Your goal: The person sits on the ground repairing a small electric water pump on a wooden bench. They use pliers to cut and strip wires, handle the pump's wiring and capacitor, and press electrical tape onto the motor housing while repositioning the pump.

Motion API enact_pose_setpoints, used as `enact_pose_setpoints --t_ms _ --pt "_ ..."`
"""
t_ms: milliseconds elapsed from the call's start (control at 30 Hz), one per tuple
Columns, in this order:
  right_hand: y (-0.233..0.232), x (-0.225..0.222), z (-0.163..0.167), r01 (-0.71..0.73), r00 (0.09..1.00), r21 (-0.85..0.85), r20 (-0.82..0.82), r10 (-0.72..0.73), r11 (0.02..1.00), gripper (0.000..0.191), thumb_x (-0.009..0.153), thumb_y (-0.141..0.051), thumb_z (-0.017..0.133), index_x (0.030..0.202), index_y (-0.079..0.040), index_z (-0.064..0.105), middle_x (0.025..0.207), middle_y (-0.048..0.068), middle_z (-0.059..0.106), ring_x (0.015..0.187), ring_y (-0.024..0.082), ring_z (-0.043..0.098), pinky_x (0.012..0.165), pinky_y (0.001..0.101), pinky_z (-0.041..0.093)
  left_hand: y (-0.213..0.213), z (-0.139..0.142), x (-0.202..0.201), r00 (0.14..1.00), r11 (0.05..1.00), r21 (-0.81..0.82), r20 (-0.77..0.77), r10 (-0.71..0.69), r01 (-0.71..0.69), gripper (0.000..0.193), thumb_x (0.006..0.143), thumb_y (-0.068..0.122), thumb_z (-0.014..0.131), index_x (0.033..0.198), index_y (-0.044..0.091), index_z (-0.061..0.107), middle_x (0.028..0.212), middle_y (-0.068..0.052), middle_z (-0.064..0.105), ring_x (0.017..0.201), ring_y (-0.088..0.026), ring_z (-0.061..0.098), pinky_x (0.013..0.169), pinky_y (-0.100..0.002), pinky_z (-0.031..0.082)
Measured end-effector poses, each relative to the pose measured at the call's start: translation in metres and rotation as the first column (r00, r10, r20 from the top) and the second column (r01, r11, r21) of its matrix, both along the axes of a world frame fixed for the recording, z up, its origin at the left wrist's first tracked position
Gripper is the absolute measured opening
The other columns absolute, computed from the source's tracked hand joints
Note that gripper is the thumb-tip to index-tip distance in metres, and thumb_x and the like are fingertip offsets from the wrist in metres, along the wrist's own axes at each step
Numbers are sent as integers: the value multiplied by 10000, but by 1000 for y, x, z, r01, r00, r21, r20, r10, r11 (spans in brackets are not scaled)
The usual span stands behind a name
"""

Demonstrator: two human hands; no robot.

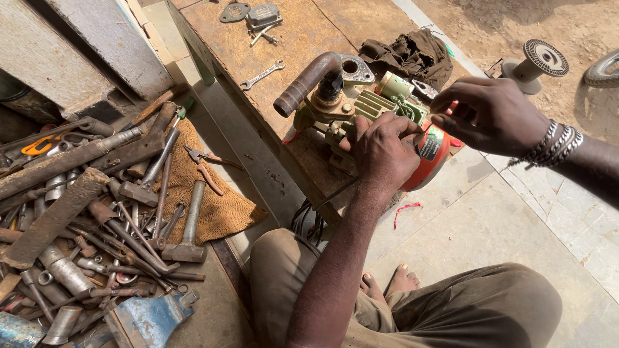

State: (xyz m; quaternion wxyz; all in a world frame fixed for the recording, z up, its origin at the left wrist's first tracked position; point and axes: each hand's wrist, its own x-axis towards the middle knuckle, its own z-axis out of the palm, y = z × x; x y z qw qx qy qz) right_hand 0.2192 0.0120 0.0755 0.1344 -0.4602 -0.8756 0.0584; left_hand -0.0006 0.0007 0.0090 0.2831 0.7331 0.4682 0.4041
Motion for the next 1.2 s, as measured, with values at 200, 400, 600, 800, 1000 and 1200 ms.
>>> enact_pose_setpoints --t_ms 200,400,600,800,1000,1200 --pt "11 29 9 -496 837 194 365 407 846 467 844 -294 754 1265 -111 667 919 115 714 730 238 713 639 376 614 1 -3 -1 1000 1000 -3 25 -2 3 69 873 150 763 853 147 697 858 -2 627 873 -171 620 1056 -438 376" --pt "26 35 -24 -544 812 249 398 428 801 547 836 -293 752 1325 -83 625 907 123 699 771 260 715 689 404 642 1 2 -1 1000 999 -29 -18 -21 20 88 869 145 766 821 132 694 828 -7 625 860 -160 639 1088 -454 350" --pt "8 22 -21 -577 763 297 529 372 761 396 765 -209 736 1145 -102 726 1019 147 770 783 292 765 615 376 633 0 -1 0 999 1000 16 37 -17 16 78 852 123 763 808 137 700 838 -5 630 868 -151 643 1139 -500 293" --pt "-4 -4 -33 108 988 -228 -87 -130 968 235 919 -273 701 1059 -88 743 888 85 736 697 212 715 598 325 565 0 -3 -2 999 999 -9 34 -37 38 68 874 123 748 839 132 692 835 -9 630 875 -153 633 1132 -492 304" --pt "4 -5 -25 224 851 -665 -223 -476 712 266 909 -229 684 1128 -86 733 970 104 748 764 228 724 646 350 585 1 -2 -2 999 1000 -18 33 -17 17 107 861 140 766 796 124 683 823 -8 631 871 -159 642 1167 -505 282" --pt "9 23 6 -510 855 344 298 424 788 359 874 -185 659 1212 -77 714 1103 149 759 875 274 743 715 390 609 5 -4 -1 1000 1000 -25 30 -6 6 68 840 68 722 792 111 698 830 -35 634 875 -166 669 1230 -612 159"
